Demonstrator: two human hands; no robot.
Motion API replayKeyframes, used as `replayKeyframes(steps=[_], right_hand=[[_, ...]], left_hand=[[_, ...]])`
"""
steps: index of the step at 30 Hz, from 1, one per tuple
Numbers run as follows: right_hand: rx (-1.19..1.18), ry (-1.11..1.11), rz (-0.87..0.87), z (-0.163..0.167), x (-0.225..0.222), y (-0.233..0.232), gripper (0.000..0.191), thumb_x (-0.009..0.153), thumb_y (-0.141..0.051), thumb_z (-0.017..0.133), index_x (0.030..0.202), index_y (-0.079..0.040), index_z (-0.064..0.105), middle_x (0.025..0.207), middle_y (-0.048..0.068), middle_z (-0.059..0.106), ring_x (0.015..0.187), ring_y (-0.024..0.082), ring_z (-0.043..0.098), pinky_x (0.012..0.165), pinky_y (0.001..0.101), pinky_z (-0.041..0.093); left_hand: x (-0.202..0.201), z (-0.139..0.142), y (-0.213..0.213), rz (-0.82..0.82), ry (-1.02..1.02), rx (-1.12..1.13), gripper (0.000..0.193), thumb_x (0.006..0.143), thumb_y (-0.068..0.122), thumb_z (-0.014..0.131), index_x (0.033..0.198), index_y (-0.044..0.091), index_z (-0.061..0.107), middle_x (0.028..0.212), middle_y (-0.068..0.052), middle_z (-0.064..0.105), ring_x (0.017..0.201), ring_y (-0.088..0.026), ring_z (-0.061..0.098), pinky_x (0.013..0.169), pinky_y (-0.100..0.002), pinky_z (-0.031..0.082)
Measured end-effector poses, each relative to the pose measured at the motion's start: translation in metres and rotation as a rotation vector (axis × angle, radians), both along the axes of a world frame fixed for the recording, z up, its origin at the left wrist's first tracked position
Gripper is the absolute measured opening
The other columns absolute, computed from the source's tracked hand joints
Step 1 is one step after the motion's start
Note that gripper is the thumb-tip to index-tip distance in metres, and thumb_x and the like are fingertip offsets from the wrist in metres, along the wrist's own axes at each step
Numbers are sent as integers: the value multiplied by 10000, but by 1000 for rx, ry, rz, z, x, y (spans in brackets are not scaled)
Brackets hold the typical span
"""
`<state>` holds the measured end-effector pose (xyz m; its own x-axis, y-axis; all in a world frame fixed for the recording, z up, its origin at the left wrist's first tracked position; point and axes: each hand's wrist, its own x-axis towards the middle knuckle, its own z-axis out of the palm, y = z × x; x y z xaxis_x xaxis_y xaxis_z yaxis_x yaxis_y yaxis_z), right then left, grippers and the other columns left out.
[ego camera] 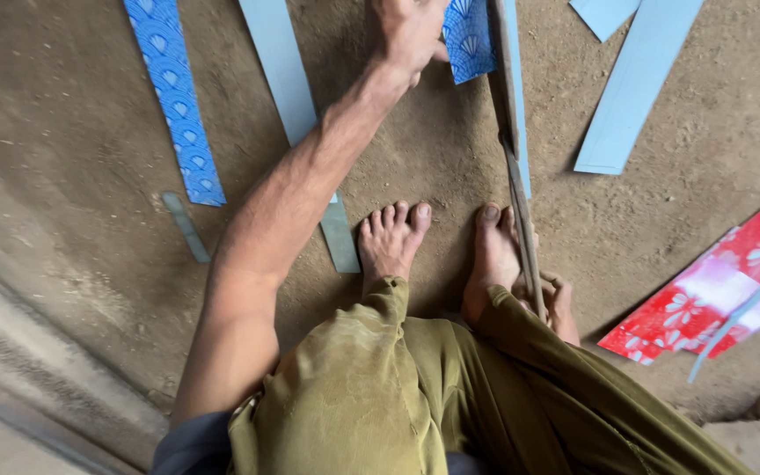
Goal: The person sits on a dirt floor and uses large shears to cut long strips of light blue paper into shorter pieces. They repeatedly pick up a strip, cut it, and set the pieces aside, occasionally stacking the cut pieces. Later, they cut similar strips of blue patterned paper in the same manner.
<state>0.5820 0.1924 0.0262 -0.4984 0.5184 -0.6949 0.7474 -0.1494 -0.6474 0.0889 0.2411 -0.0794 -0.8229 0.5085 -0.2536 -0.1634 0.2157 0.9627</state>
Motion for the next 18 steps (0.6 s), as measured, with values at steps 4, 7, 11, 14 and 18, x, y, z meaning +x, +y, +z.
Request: replayKeyframes(steps=[4,7,11,14,18], right_hand=[[-178,-49,-96,12,-13,3,430,961,-351,655,1238,-24,616,978,78,677,890,127,598,800,294,485],[-93,-259,-55,20,-32,3,337,916,-322,676,1085,-31,699,804,114,695,765,156,604,714,343,496],[109,-492,42,14,-53,-4,329,948,-351,676,1018,-37,747,703,139,624,613,214,603,648,394,486],[-50,-602,99,9,-47,-4,395,1034,-386,654,1034,4,717,733,207,644,712,269,585,715,393,503],[-184,-154,14,9,-19,0,390,965,-356,583,1241,-87,526,915,106,665,824,189,620,763,328,492]], left_hand=[[-4,-8,-2,-11,-28,39,160,923,-23,679,987,-63,538,784,-96,652,556,-159,713,380,-304,615],[-6,-6,-5,-21,-54,71,127,921,-20,684,943,-76,571,749,-85,647,542,-157,705,377,-307,617],[-18,13,-4,-30,-247,47,344,881,-48,625,1156,-41,419,844,-141,735,580,-173,755,358,-311,618],[-22,37,-4,-85,-257,-122,544,933,-11,657,1369,-21,333,921,-162,754,533,-211,740,324,-293,622],[4,65,-17,-94,-285,-204,882,916,-34,613,1595,204,102,913,-138,750,517,-229,743,271,-307,524]])
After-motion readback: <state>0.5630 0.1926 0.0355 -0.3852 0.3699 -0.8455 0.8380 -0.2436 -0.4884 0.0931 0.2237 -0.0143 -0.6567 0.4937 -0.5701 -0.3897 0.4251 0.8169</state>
